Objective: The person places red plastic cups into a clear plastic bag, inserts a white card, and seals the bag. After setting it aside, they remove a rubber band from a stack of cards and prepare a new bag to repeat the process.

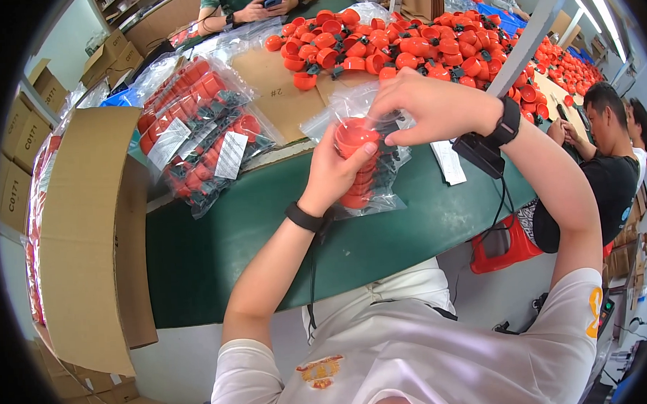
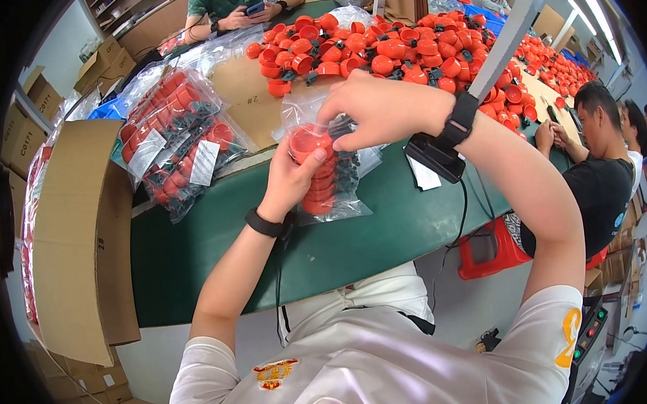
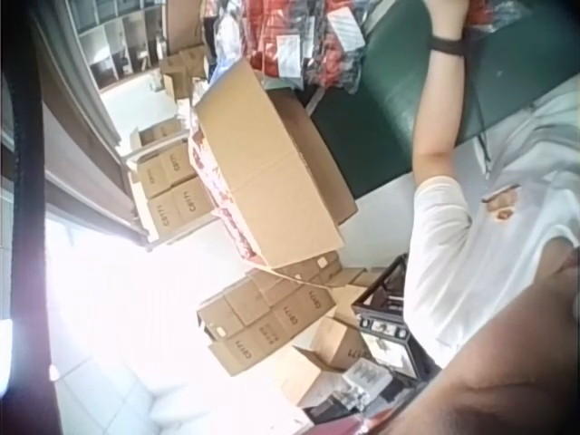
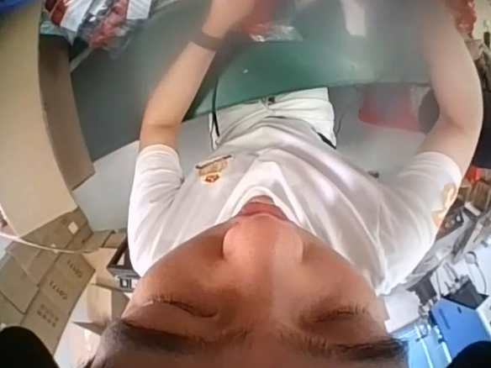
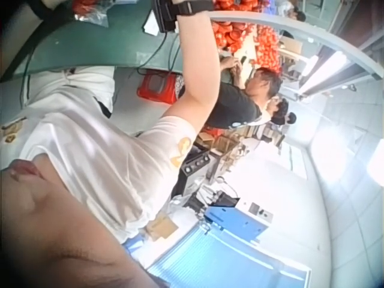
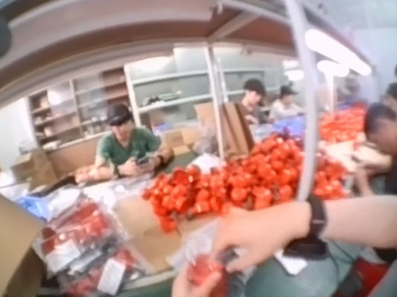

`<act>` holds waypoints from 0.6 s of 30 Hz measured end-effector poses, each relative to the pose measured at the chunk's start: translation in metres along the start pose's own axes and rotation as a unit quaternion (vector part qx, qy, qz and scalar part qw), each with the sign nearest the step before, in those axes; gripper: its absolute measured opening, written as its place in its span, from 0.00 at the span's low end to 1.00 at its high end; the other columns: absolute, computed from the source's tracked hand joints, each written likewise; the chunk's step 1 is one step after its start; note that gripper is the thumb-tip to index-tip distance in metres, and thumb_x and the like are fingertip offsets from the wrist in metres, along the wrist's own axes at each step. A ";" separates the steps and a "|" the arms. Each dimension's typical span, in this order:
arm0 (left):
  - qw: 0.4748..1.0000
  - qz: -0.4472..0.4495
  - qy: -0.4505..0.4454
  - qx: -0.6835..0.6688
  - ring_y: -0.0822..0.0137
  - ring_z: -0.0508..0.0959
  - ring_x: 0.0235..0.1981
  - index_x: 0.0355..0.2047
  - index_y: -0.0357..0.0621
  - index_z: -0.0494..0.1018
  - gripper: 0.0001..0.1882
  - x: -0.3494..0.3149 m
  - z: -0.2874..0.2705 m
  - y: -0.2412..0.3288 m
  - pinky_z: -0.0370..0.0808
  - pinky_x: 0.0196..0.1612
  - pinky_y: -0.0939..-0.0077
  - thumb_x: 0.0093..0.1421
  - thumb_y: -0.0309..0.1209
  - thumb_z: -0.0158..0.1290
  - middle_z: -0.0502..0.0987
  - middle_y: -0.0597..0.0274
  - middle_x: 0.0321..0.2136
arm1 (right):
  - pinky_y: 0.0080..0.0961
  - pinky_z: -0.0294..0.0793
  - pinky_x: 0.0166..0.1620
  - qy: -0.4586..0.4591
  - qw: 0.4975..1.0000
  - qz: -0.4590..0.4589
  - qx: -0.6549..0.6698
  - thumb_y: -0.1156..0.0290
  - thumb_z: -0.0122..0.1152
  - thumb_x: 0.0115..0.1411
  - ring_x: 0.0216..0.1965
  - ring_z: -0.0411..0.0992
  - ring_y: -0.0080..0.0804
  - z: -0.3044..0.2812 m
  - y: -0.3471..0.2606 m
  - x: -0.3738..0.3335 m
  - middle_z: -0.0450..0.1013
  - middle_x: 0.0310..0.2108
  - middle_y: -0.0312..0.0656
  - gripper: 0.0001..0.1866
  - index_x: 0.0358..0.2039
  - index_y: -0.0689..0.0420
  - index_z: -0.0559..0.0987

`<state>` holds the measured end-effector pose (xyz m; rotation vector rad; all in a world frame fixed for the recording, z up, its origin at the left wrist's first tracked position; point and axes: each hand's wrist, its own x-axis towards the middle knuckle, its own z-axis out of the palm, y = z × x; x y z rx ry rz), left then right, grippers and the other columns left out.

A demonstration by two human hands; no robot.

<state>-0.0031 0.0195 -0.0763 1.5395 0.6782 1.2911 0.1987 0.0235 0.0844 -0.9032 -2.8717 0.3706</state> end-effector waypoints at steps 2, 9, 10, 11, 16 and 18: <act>1.000 0.004 0.002 -0.011 0.71 0.79 0.43 0.50 0.37 0.71 0.21 0.000 -0.002 -0.003 0.76 0.49 0.72 0.62 0.34 0.65 0.80 0.59 0.42 | 0.37 0.64 0.57 -0.030 0.999 0.010 -0.006 0.68 0.65 0.55 0.48 0.71 0.39 0.007 -0.002 0.006 0.79 0.41 0.41 0.17 0.46 0.54 0.82; 1.000 0.018 -0.018 -0.004 0.72 0.78 0.42 0.52 0.39 0.69 0.27 -0.001 -0.001 -0.004 0.76 0.48 0.72 0.57 0.34 0.69 0.79 0.62 0.40 | 0.43 0.69 0.48 -0.179 0.983 0.031 -0.014 0.74 0.58 0.49 0.35 0.73 0.49 0.028 -0.010 0.029 0.75 0.27 0.48 0.12 0.37 0.56 0.80; 0.999 0.026 -0.016 0.021 0.72 0.78 0.41 0.52 0.39 0.68 0.29 -0.002 -0.002 -0.003 0.76 0.48 0.72 0.56 0.34 0.70 0.79 0.62 0.40 | 0.44 0.72 0.42 -0.150 0.988 0.024 0.031 0.74 0.57 0.50 0.31 0.74 0.52 0.030 -0.010 0.030 0.75 0.24 0.51 0.10 0.34 0.59 0.78; 0.999 0.025 -0.014 0.022 0.72 0.78 0.41 0.52 0.39 0.68 0.29 -0.002 -0.003 -0.002 0.76 0.48 0.72 0.56 0.34 0.70 0.79 0.62 0.40 | 0.44 0.72 0.42 -0.151 0.988 0.022 0.031 0.74 0.57 0.50 0.31 0.74 0.52 0.030 -0.010 0.031 0.75 0.24 0.51 0.10 0.34 0.59 0.78; 0.999 0.001 -0.019 -0.032 0.69 0.80 0.37 0.53 0.39 0.68 0.31 -0.001 0.000 0.012 0.78 0.45 0.70 0.54 0.35 0.71 0.80 0.60 0.38 | 0.42 0.74 0.39 -0.216 0.972 0.066 0.061 0.73 0.59 0.52 0.35 0.77 0.48 0.015 -0.015 0.035 0.78 0.30 0.49 0.16 0.43 0.58 0.80; 1.000 0.021 -0.004 -0.003 0.69 0.80 0.38 0.53 0.38 0.68 0.32 0.000 -0.001 0.011 0.78 0.46 0.70 0.54 0.36 0.71 0.80 0.59 0.39 | 0.39 0.75 0.41 -0.210 0.972 0.068 0.084 0.72 0.60 0.53 0.37 0.78 0.47 0.007 -0.016 0.035 0.79 0.34 0.49 0.19 0.47 0.57 0.80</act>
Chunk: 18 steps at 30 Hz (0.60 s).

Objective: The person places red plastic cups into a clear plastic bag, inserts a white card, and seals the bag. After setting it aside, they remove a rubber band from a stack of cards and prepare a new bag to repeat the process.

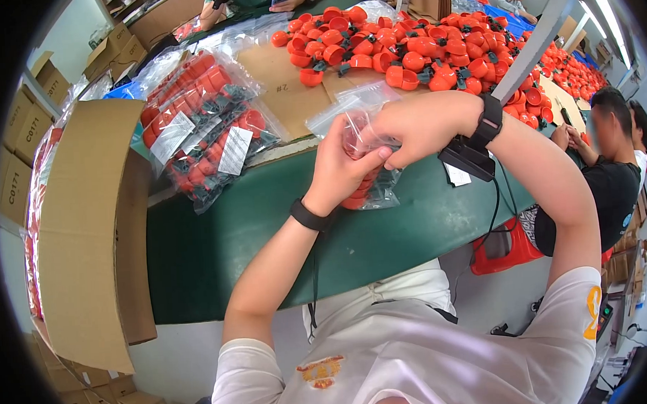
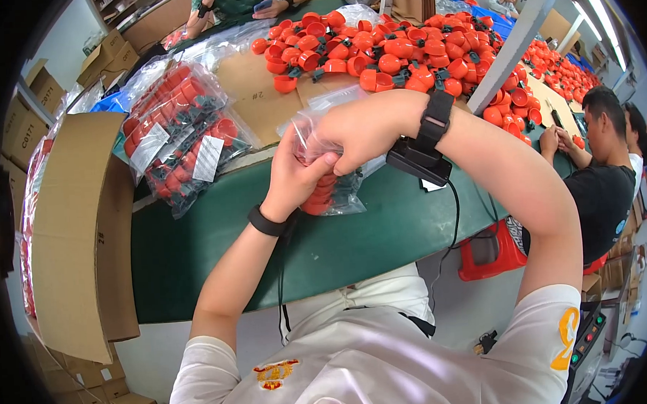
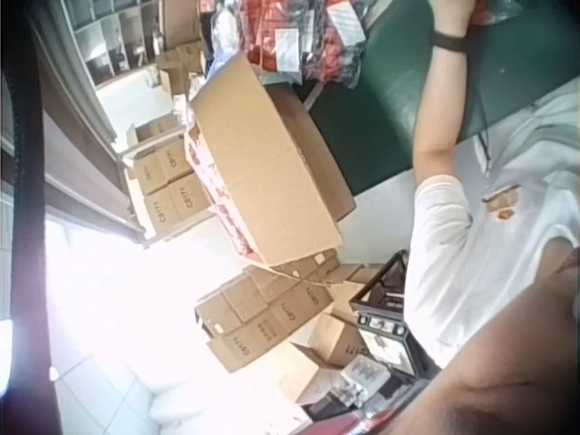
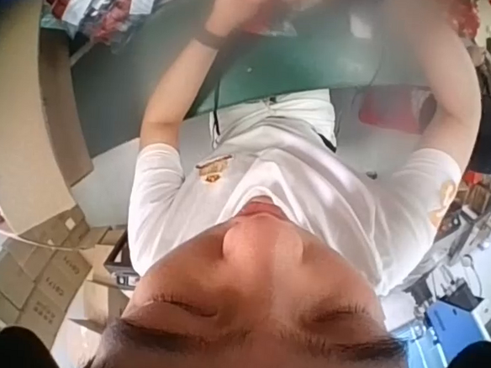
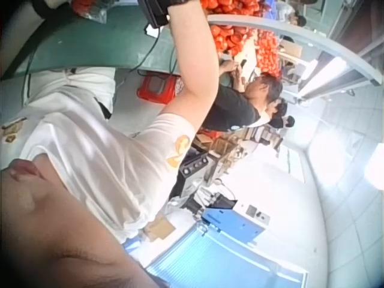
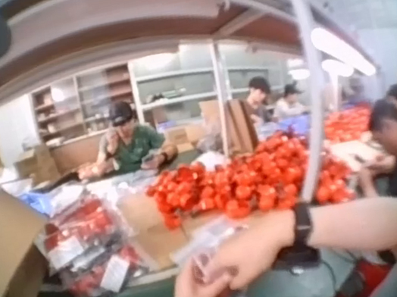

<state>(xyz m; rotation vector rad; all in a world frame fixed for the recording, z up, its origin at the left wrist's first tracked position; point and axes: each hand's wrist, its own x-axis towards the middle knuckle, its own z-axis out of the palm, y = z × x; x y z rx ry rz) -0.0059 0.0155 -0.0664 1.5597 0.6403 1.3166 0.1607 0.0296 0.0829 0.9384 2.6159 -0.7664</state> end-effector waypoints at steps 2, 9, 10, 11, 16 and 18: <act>0.999 0.021 0.016 0.030 0.68 0.80 0.39 0.54 0.38 0.68 0.33 -0.001 -0.001 -0.004 0.78 0.47 0.70 0.54 0.38 0.71 0.80 0.58 0.39 | 0.37 0.76 0.44 0.005 1.000 -0.004 0.022 0.71 0.61 0.54 0.40 0.78 0.45 -0.002 0.003 -0.002 0.80 0.38 0.49 0.22 0.51 0.55 0.81; 0.999 0.003 0.033 0.043 0.69 0.80 0.42 0.56 0.37 0.69 0.33 -0.003 -0.011 -0.008 0.76 0.49 0.71 0.54 0.36 0.70 0.81 0.57 0.39 | 0.27 0.75 0.57 0.358 0.898 -0.062 0.250 0.72 0.57 0.66 0.52 0.76 0.27 -0.043 0.083 -0.063 0.80 0.47 0.40 0.14 0.50 0.60 0.81; 0.998 -0.004 0.035 0.054 0.69 0.80 0.42 0.56 0.37 0.69 0.33 -0.003 -0.012 -0.004 0.76 0.49 0.71 0.54 0.36 0.70 0.81 0.57 0.39 | 0.26 0.75 0.56 0.416 0.874 -0.007 0.251 0.72 0.57 0.66 0.51 0.77 0.26 -0.047 0.110 -0.075 0.80 0.46 0.39 0.13 0.49 0.60 0.81; 0.997 -0.010 0.036 0.065 0.69 0.80 0.41 0.56 0.37 0.69 0.34 -0.002 -0.011 0.000 0.76 0.49 0.71 0.54 0.37 0.70 0.81 0.58 0.39 | 0.25 0.75 0.55 0.473 0.844 0.048 0.249 0.72 0.57 0.66 0.50 0.77 0.26 -0.045 0.143 -0.084 0.80 0.45 0.39 0.12 0.48 0.60 0.81; 0.997 -0.025 0.031 0.069 0.70 0.80 0.40 0.58 0.37 0.68 0.36 -0.003 -0.008 0.005 0.76 0.49 0.72 0.53 0.37 0.71 0.81 0.58 0.37 | 0.32 0.78 0.48 0.352 0.875 0.332 0.009 0.68 0.64 0.59 0.44 0.79 0.37 0.023 0.256 -0.097 0.80 0.39 0.45 0.13 0.43 0.60 0.81; 0.997 -0.047 0.040 0.043 0.71 0.79 0.41 0.59 0.37 0.67 0.37 -0.004 -0.010 0.006 0.76 0.49 0.73 0.53 0.37 0.71 0.81 0.59 0.38 | 0.38 0.78 0.47 0.318 0.852 0.407 -0.088 0.68 0.64 0.56 0.44 0.79 0.47 0.061 0.273 -0.090 0.80 0.39 0.51 0.13 0.41 0.60 0.80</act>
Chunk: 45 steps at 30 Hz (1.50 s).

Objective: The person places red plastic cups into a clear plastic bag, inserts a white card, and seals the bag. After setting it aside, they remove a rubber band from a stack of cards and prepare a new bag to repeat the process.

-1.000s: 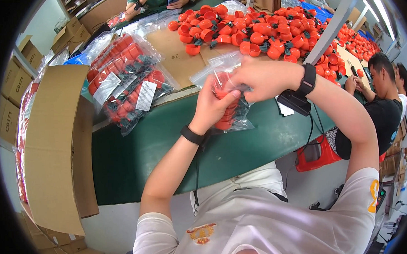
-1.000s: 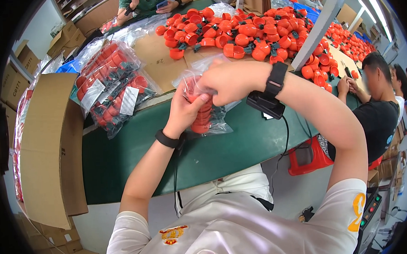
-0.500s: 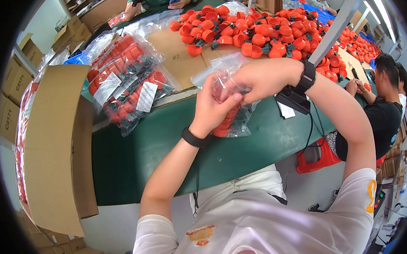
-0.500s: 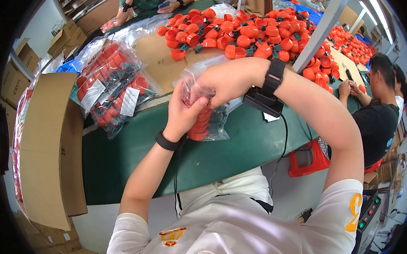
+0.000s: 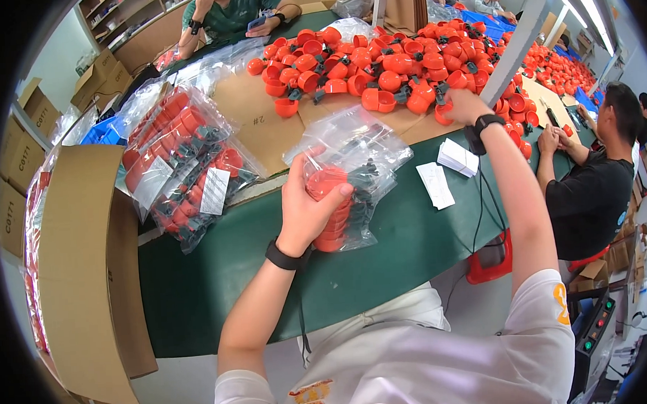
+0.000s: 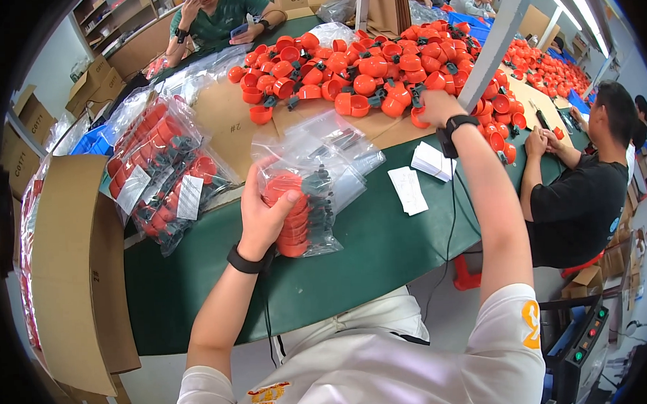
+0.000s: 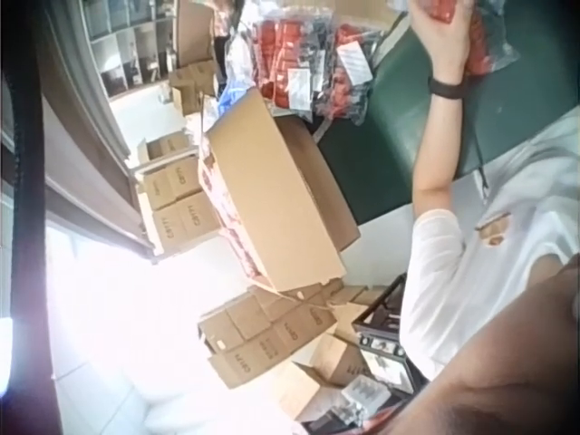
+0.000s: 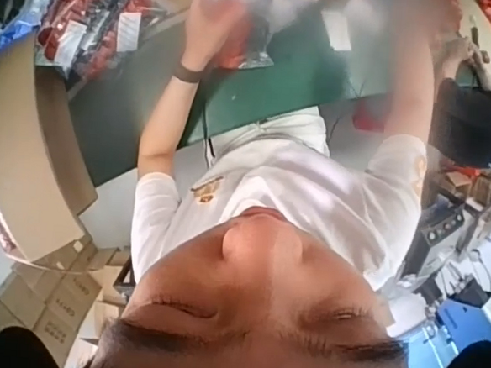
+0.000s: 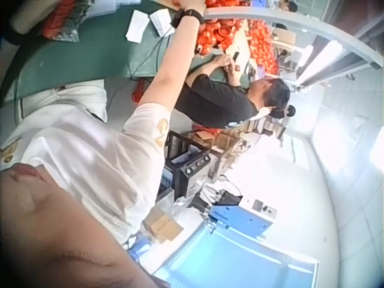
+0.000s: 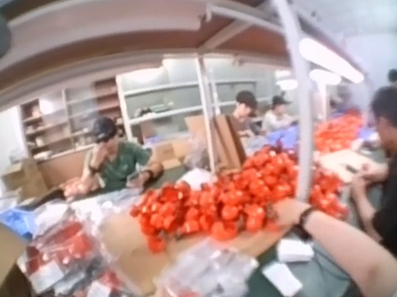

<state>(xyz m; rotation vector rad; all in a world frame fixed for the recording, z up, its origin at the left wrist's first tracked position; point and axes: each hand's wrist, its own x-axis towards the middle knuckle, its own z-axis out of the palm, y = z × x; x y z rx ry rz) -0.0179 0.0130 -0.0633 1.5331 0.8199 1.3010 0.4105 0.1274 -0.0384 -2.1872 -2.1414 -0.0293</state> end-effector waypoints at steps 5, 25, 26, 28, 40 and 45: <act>1.000 0.010 -0.007 -0.019 0.71 0.79 0.42 0.59 0.37 0.66 0.38 0.008 0.001 -0.008 0.75 0.49 0.74 0.53 0.37 0.72 0.80 0.59 0.40 | 0.47 0.78 0.49 -0.001 0.998 0.017 -0.060 0.66 0.68 0.54 0.44 0.78 0.54 0.040 0.023 -0.016 0.80 0.39 0.53 0.14 0.39 0.60 0.82; 1.000 0.025 0.005 -0.011 0.70 0.79 0.43 0.60 0.37 0.66 0.35 0.011 -0.009 -0.005 0.75 0.51 0.74 0.57 0.36 0.68 0.80 0.58 0.42 | 0.34 0.72 0.58 -0.018 0.940 -0.224 0.258 0.57 0.70 0.59 0.52 0.73 0.37 0.030 -0.109 -0.109 0.73 0.56 0.46 0.32 0.60 0.56 0.73; 1.000 0.024 0.005 -0.003 0.70 0.79 0.43 0.60 0.37 0.66 0.35 0.011 -0.009 -0.006 0.75 0.51 0.73 0.57 0.36 0.68 0.80 0.58 0.42 | 0.37 0.70 0.61 -0.071 0.933 -0.187 0.298 0.57 0.74 0.54 0.55 0.71 0.41 0.033 -0.118 -0.120 0.68 0.61 0.49 0.41 0.66 0.54 0.67; 1.000 0.025 0.006 0.006 0.70 0.79 0.43 0.60 0.37 0.66 0.35 0.011 -0.010 -0.007 0.75 0.51 0.73 0.57 0.36 0.69 0.80 0.57 0.42 | 0.35 0.73 0.58 -0.034 0.940 -0.149 0.305 0.62 0.76 0.52 0.52 0.73 0.45 0.040 -0.136 -0.140 0.70 0.58 0.51 0.40 0.64 0.56 0.68; 0.999 0.030 -0.007 0.017 0.70 0.79 0.43 0.60 0.37 0.66 0.37 0.010 -0.007 -0.004 0.75 0.51 0.72 0.55 0.36 0.70 0.79 0.58 0.43 | 0.36 0.75 0.47 0.075 0.929 -0.114 0.343 0.76 0.71 0.55 0.43 0.76 0.44 0.011 -0.138 -0.185 0.77 0.40 0.45 0.20 0.46 0.59 0.73; 0.999 0.028 -0.019 0.021 0.68 0.79 0.44 0.61 0.38 0.66 0.40 0.011 -0.007 -0.002 0.75 0.52 0.71 0.52 0.38 0.72 0.80 0.58 0.42 | 0.32 0.73 0.48 0.114 0.943 -0.157 0.271 0.76 0.73 0.53 0.42 0.76 0.37 -0.033 -0.134 -0.210 0.78 0.40 0.40 0.18 0.43 0.57 0.77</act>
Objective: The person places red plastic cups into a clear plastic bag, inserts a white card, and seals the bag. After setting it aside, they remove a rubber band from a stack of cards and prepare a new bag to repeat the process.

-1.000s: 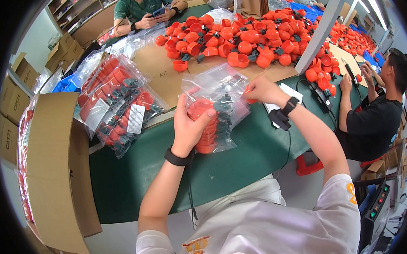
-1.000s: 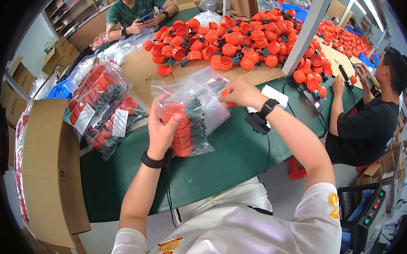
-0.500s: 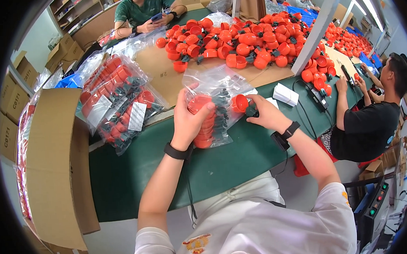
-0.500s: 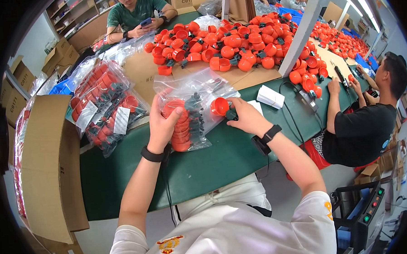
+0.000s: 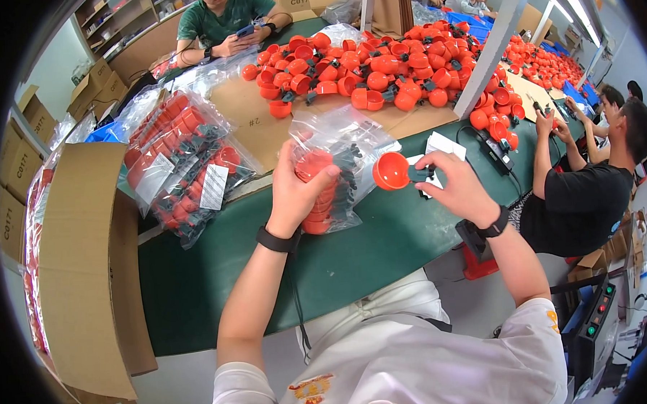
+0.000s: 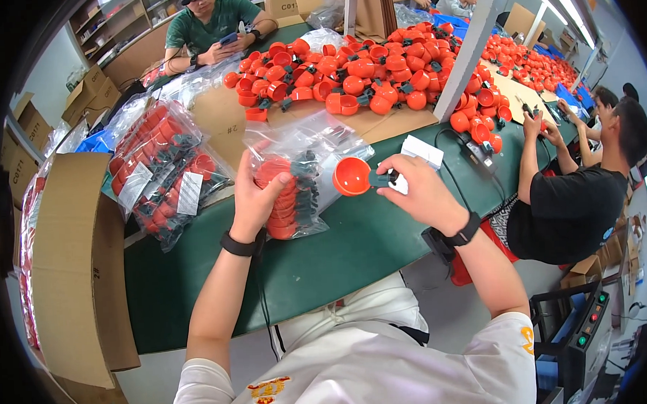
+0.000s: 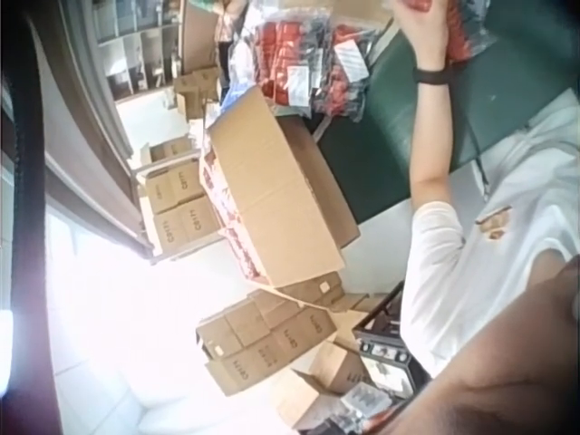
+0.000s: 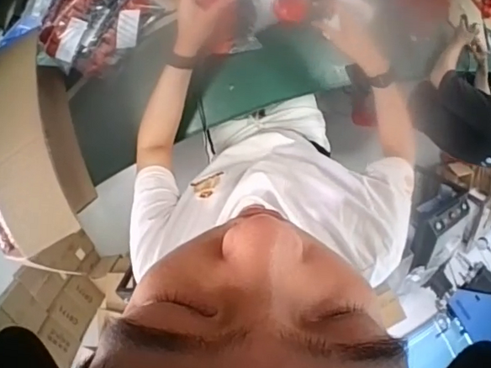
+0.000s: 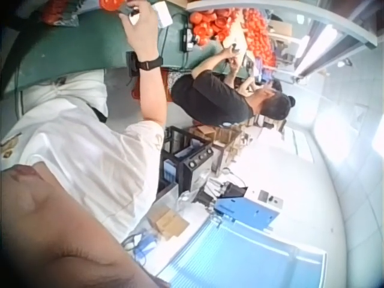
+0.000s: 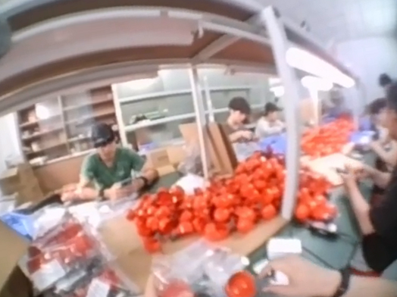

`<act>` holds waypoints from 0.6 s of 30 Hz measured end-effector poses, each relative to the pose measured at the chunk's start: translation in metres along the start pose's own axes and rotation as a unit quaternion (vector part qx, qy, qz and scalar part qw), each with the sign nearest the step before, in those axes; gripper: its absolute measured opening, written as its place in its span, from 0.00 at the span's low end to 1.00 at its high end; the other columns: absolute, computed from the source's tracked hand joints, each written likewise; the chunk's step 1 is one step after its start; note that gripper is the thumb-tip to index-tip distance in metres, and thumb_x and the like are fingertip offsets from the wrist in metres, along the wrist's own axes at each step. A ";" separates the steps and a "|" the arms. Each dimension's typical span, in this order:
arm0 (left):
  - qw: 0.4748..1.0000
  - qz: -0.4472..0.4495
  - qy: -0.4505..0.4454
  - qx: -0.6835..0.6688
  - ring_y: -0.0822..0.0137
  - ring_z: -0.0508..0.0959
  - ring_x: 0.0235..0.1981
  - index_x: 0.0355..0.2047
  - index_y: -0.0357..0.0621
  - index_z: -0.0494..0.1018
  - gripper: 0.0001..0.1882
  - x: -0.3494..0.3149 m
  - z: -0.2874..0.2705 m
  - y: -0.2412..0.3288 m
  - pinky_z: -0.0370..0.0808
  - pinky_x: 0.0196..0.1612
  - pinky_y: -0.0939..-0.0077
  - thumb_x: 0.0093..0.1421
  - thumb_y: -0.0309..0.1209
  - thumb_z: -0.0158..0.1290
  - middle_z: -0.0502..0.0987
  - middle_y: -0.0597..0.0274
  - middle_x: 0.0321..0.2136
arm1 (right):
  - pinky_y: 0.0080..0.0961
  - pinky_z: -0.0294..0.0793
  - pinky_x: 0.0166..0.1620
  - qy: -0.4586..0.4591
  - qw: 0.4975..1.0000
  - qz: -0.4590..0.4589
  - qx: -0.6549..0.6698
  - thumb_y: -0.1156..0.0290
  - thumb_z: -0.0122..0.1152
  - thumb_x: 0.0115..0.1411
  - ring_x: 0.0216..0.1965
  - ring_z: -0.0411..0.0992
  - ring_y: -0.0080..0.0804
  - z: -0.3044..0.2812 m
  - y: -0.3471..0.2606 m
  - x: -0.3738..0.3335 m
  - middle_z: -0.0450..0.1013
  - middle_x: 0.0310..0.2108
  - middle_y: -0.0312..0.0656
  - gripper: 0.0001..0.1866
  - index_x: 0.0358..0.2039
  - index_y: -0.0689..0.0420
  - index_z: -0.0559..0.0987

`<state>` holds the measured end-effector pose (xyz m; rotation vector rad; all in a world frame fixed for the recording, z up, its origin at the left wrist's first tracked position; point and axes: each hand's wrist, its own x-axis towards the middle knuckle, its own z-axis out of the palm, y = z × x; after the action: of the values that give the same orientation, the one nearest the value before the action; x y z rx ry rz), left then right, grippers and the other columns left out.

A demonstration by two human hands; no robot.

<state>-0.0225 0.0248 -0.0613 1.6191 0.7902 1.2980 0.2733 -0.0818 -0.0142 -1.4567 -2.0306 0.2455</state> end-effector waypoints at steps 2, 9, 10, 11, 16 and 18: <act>1.000 0.003 -0.007 0.002 0.68 0.79 0.44 0.60 0.39 0.66 0.40 -0.001 0.002 0.001 0.75 0.52 0.70 0.52 0.39 0.73 0.80 0.58 0.42 | 0.32 0.74 0.50 0.007 1.000 -0.013 -0.027 0.76 0.73 0.52 0.44 0.76 0.39 -0.023 -0.016 0.002 0.78 0.41 0.41 0.17 0.42 0.57 0.79; 0.995 0.036 -0.050 0.077 0.65 0.81 0.45 0.59 0.40 0.67 0.42 -0.006 0.006 0.009 0.76 0.52 0.68 0.48 0.41 0.75 0.80 0.54 0.44 | 0.36 0.72 0.51 0.113 0.961 -0.188 -0.167 0.79 0.69 0.51 0.46 0.75 0.40 -0.074 -0.066 0.032 0.77 0.45 0.39 0.17 0.43 0.56 0.80; 0.995 0.036 -0.049 0.077 0.65 0.81 0.45 0.59 0.40 0.67 0.42 -0.006 0.006 0.010 0.76 0.52 0.68 0.48 0.41 0.75 0.80 0.54 0.44 | 0.36 0.71 0.50 0.108 0.943 -0.225 -0.218 0.80 0.69 0.50 0.46 0.74 0.40 -0.073 -0.069 0.036 0.77 0.45 0.39 0.17 0.43 0.56 0.80; 0.995 0.033 -0.062 0.075 0.64 0.81 0.45 0.59 0.40 0.67 0.42 -0.006 0.007 0.010 0.77 0.52 0.67 0.48 0.41 0.75 0.81 0.53 0.45 | 0.36 0.71 0.50 0.107 0.943 -0.226 -0.218 0.80 0.69 0.50 0.46 0.74 0.40 -0.069 -0.070 0.041 0.77 0.45 0.39 0.17 0.43 0.56 0.80; 0.995 0.043 -0.082 0.048 0.62 0.82 0.46 0.59 0.41 0.67 0.43 -0.006 0.012 0.016 0.77 0.52 0.66 0.46 0.42 0.76 0.81 0.53 0.46 | 0.36 0.70 0.49 -0.007 0.942 -0.270 -0.201 0.80 0.67 0.50 0.44 0.72 0.39 -0.058 -0.072 0.061 0.75 0.42 0.39 0.17 0.42 0.55 0.80; 0.990 0.041 -0.093 0.096 0.65 0.79 0.49 0.59 0.38 0.67 0.42 -0.007 0.011 0.023 0.74 0.55 0.67 0.48 0.39 0.75 0.79 0.55 0.47 | 0.36 0.70 0.49 -0.013 0.945 -0.269 -0.186 0.77 0.67 0.51 0.43 0.72 0.40 -0.058 -0.065 0.073 0.74 0.40 0.40 0.17 0.43 0.55 0.80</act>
<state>-0.0145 0.0063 -0.0442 1.9140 0.7579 1.1349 0.2407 -0.0521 0.0906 -1.0347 -2.4971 -0.3666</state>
